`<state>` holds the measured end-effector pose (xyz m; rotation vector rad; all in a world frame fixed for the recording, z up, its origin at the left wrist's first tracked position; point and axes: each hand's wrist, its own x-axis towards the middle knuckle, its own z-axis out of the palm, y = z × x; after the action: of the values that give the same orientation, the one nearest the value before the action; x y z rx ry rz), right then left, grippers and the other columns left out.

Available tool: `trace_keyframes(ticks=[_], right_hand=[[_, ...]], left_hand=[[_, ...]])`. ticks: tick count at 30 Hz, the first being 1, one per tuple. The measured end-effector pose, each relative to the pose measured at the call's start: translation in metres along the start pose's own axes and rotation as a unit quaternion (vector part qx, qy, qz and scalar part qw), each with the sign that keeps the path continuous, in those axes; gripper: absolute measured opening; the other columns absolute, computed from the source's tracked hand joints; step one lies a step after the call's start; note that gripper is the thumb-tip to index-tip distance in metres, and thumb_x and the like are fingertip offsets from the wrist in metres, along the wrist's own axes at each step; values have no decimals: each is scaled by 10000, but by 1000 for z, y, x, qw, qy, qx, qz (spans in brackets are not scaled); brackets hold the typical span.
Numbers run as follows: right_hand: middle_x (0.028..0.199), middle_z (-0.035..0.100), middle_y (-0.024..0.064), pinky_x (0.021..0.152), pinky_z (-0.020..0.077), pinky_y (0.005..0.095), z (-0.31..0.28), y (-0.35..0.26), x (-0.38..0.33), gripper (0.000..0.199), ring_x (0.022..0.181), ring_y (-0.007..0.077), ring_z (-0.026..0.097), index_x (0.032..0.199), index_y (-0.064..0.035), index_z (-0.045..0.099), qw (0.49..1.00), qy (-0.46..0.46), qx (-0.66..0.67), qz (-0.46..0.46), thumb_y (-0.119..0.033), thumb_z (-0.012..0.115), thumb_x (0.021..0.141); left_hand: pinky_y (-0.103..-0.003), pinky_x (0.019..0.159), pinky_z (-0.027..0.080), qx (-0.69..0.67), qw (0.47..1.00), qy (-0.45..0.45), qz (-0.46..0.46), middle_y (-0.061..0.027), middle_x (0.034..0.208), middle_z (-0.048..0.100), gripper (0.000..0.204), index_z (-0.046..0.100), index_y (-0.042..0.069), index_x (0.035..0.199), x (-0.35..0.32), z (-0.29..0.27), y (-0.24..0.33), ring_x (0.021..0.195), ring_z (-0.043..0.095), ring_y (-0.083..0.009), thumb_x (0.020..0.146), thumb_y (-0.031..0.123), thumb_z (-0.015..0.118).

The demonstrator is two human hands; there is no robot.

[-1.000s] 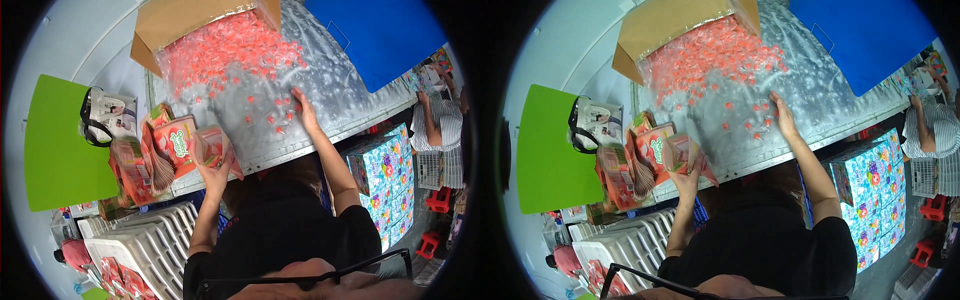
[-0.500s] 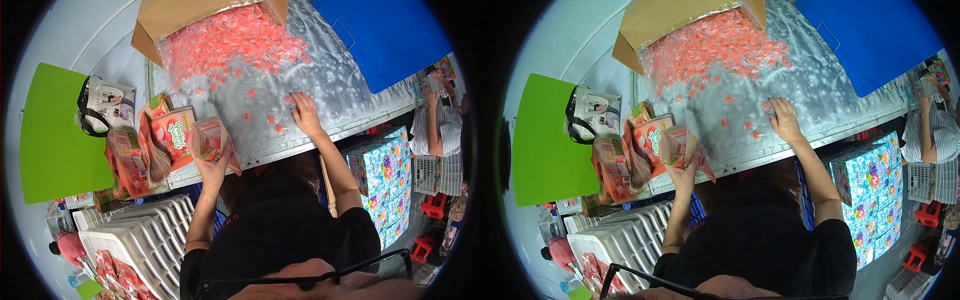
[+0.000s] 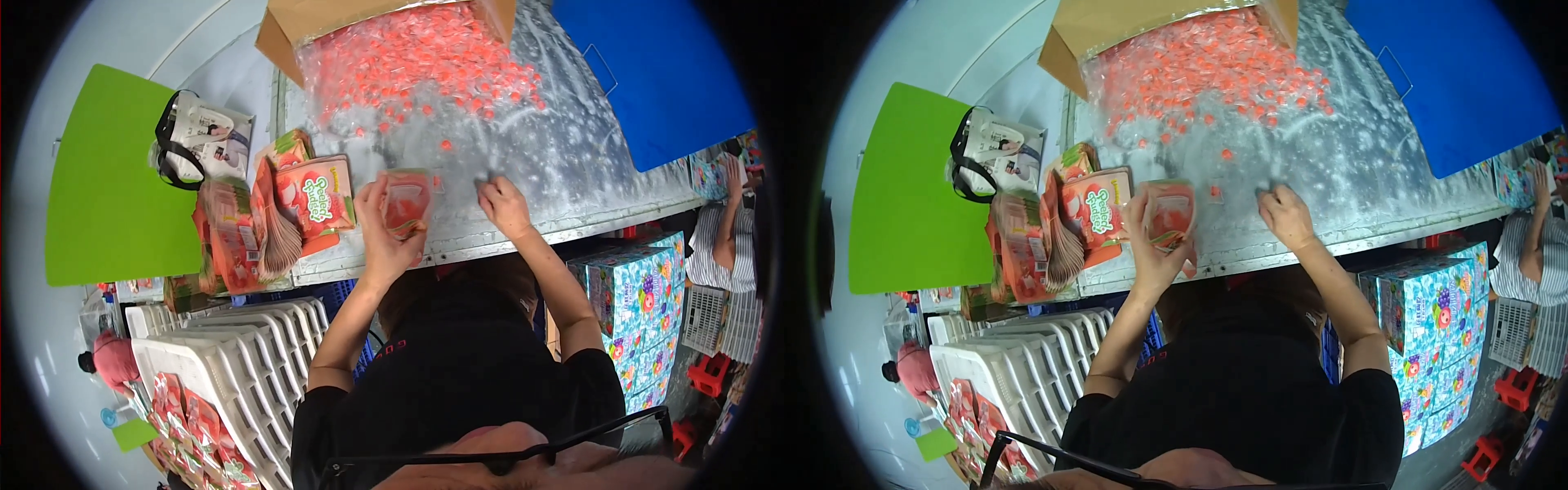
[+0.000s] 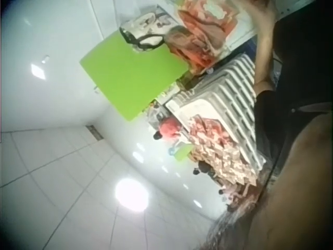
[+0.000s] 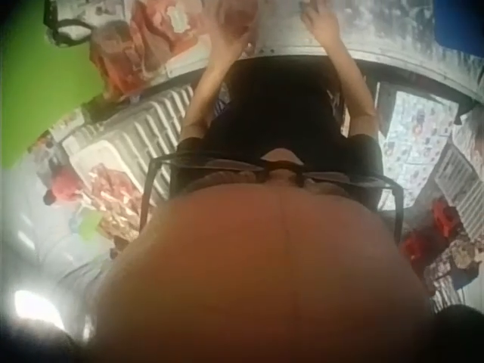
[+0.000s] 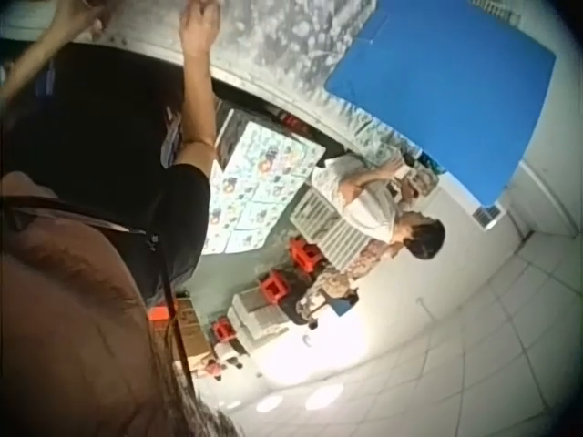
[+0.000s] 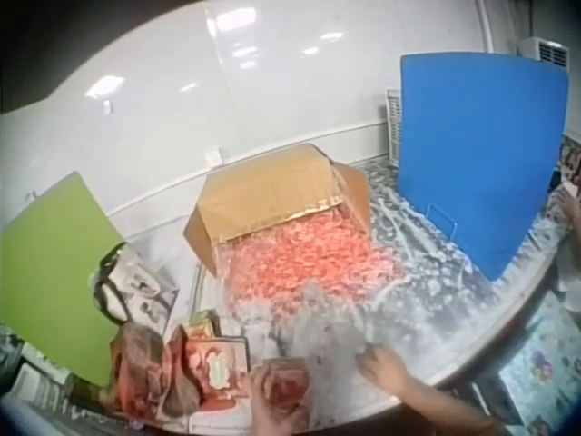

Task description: Manually filling small plastic pouches with pink candies from a large bulk box and stacking the filled bags onto industrial trays.

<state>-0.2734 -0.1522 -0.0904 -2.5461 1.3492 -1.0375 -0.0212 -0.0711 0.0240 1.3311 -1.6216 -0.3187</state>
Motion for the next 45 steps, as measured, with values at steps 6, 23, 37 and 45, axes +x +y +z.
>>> trace_keyframes(ticks=[6,23,37,45], right_hand=[[699,521,-24,451,307,217,-41,-44,54,98,572,67,410,959,-89,604,689,133,605,376,-185,624,965],[923,627,80,765,513,311,-101,-117,65,131,865,178,629,978,-30,649,842,155,472,210,-153,608,961],[1158,581,233,763,522,437,-160,-112,-42,372,1013,379,610,1066,-17,588,976,171,85,106,-235,692,783],[968,669,217,770,509,451,-162,-101,-48,411,914,406,635,1000,7,622,980,-6,75,184,-332,709,785]], left_hand=[[-458,1066,385,-46,999,-23,-17,-191,1307,369,967,334,52,1475,-5,15,4,1241,413,-369,625,-9,790],[-434,1005,398,-45,966,-178,183,-142,1159,512,587,488,49,1263,24,69,24,1133,495,-314,790,290,738],[-402,952,468,-563,700,-437,37,-162,1167,559,513,524,43,1264,-32,220,109,1083,564,-293,810,188,712],[-402,968,467,-499,661,-512,228,-173,1170,567,517,540,46,1261,-37,223,135,1089,571,-291,796,172,726]])
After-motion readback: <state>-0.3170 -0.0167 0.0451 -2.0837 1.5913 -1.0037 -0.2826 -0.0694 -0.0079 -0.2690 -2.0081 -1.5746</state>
